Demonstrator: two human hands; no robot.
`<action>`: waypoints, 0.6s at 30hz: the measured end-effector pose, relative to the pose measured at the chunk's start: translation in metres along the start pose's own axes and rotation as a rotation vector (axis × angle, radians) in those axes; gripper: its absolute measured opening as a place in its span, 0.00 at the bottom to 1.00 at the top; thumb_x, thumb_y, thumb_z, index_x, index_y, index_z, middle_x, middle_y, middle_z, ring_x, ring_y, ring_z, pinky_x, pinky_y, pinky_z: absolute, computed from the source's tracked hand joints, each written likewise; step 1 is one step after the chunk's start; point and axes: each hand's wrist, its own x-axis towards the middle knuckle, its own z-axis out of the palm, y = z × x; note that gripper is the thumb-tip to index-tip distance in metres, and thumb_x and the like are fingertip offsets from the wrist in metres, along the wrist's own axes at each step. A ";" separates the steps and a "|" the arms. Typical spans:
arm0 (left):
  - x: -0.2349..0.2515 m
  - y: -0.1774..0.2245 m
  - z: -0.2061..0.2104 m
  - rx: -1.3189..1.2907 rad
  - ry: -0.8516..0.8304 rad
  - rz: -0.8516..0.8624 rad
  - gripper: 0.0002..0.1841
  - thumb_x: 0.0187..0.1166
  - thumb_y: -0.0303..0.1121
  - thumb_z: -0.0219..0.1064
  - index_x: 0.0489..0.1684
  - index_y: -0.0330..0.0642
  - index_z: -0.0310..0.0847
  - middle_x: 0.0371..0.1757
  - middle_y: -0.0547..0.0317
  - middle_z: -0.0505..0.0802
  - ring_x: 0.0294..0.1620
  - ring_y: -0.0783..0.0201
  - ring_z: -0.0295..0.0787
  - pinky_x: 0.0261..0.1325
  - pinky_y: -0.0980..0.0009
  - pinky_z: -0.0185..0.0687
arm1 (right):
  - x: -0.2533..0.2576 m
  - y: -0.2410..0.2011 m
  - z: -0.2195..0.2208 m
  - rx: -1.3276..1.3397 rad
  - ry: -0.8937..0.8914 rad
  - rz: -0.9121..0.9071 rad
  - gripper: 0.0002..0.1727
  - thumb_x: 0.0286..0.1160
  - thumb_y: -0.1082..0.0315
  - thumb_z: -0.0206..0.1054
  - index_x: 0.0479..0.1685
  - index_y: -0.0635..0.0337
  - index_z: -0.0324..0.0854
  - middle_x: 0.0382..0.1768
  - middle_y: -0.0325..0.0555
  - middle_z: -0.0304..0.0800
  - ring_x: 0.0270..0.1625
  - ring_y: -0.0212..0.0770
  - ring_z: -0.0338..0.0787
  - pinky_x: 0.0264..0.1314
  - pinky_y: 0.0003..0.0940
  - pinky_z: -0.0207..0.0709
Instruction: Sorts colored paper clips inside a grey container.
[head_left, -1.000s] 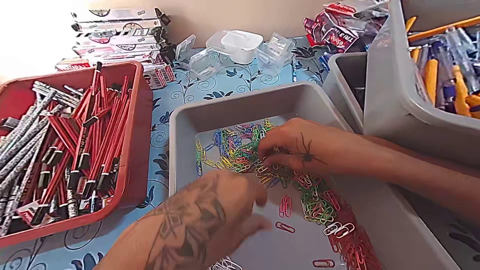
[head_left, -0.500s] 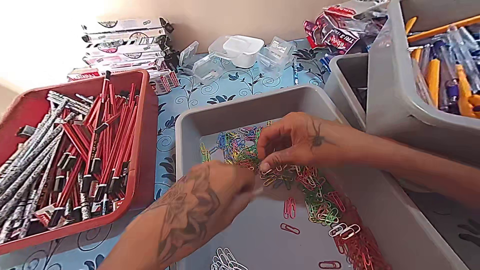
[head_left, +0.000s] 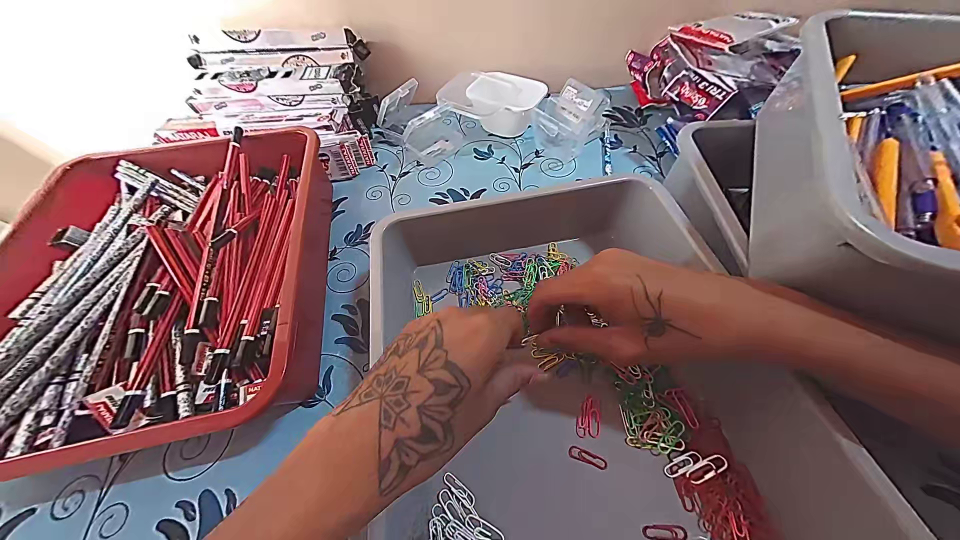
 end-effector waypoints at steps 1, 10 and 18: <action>0.002 0.000 0.002 -0.005 0.041 0.000 0.17 0.81 0.51 0.63 0.36 0.48 0.87 0.24 0.71 0.87 0.26 0.77 0.83 0.28 0.79 0.77 | 0.002 -0.001 0.001 0.052 0.022 -0.019 0.04 0.75 0.66 0.70 0.39 0.56 0.87 0.27 0.30 0.87 0.29 0.17 0.82 0.30 0.10 0.74; -0.008 -0.005 -0.026 -0.162 -0.322 0.223 0.14 0.83 0.43 0.60 0.32 0.49 0.89 0.27 0.69 0.87 0.30 0.73 0.85 0.32 0.74 0.78 | -0.001 0.004 -0.012 -0.091 -0.022 0.111 0.06 0.77 0.66 0.70 0.47 0.55 0.87 0.32 0.34 0.91 0.32 0.27 0.88 0.34 0.24 0.79; -0.010 0.000 -0.032 -0.250 -0.609 0.308 0.14 0.80 0.45 0.66 0.33 0.44 0.89 0.29 0.62 0.89 0.31 0.65 0.88 0.32 0.67 0.81 | -0.006 0.007 -0.012 -0.253 -0.132 0.102 0.08 0.68 0.60 0.76 0.42 0.50 0.91 0.35 0.37 0.88 0.39 0.36 0.90 0.37 0.36 0.83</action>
